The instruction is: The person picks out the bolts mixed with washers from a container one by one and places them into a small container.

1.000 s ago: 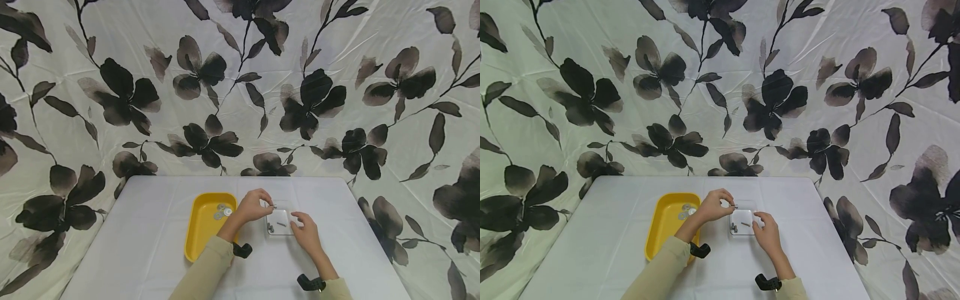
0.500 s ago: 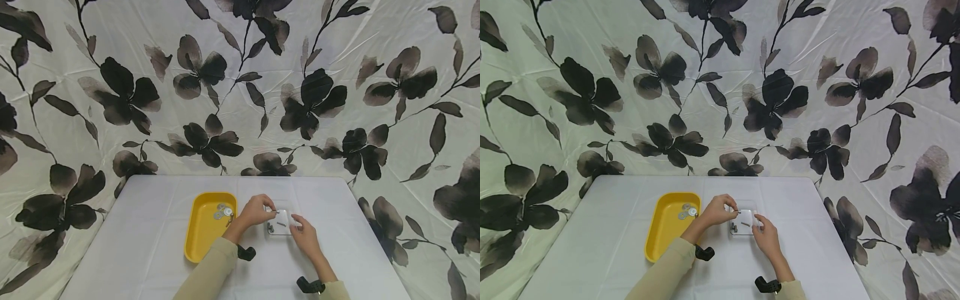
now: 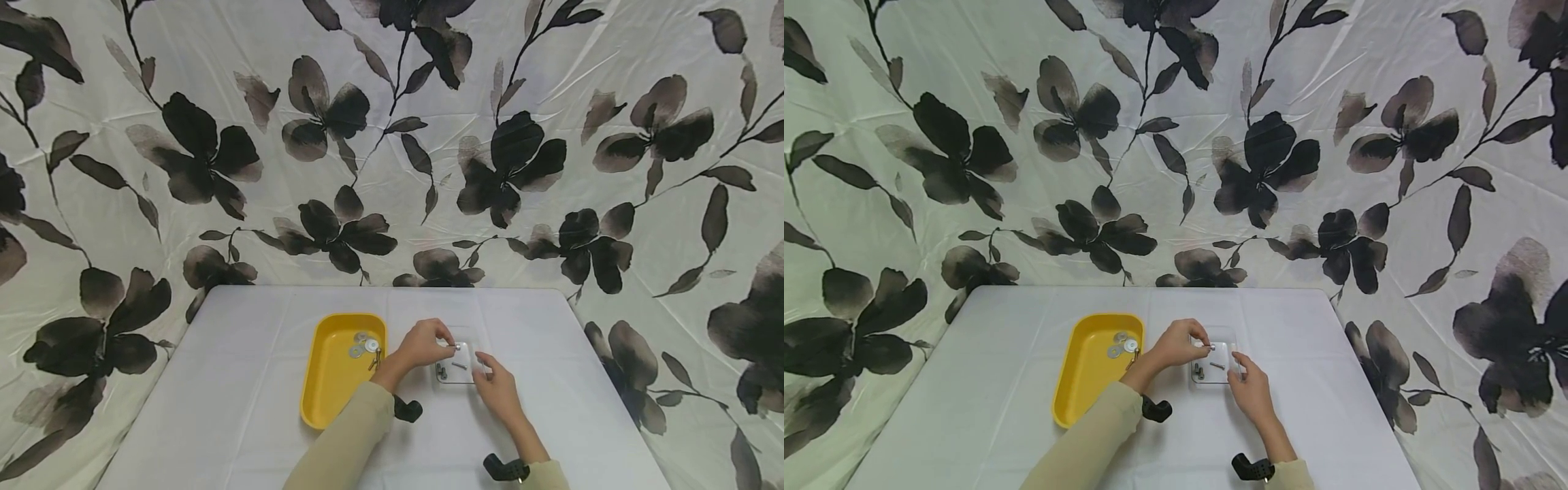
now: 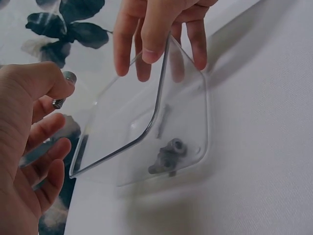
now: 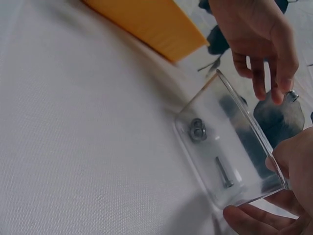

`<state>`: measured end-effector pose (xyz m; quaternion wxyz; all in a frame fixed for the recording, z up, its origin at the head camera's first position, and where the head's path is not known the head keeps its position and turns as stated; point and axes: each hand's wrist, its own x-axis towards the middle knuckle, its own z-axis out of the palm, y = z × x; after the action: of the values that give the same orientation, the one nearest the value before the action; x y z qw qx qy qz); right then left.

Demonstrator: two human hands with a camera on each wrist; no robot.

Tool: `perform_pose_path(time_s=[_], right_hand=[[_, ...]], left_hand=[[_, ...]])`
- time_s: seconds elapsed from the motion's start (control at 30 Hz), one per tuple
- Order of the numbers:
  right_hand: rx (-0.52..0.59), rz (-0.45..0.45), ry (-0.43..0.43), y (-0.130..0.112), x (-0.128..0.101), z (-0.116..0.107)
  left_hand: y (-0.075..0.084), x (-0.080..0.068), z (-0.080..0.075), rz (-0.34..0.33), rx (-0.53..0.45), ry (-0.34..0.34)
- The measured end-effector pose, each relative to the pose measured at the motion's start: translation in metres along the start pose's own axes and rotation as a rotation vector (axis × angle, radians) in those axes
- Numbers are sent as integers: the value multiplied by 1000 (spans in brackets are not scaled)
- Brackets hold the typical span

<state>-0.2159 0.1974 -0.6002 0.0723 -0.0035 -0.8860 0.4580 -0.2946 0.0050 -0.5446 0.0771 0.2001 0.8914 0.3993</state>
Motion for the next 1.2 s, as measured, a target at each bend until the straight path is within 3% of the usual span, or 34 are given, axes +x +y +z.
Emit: perform_pose_path(time_s=[0.13, 0.6, 1.2], right_hand=[[25, -6, -5, 1, 0, -1], [11, 0, -2, 3, 0, 1], [-21, 35, -3, 2, -2, 2]], left_hand=[[0, 2, 4, -31, -9, -24], [2, 2, 4, -27, -2, -37], [-18, -24, -24, 101, -55, -7]])
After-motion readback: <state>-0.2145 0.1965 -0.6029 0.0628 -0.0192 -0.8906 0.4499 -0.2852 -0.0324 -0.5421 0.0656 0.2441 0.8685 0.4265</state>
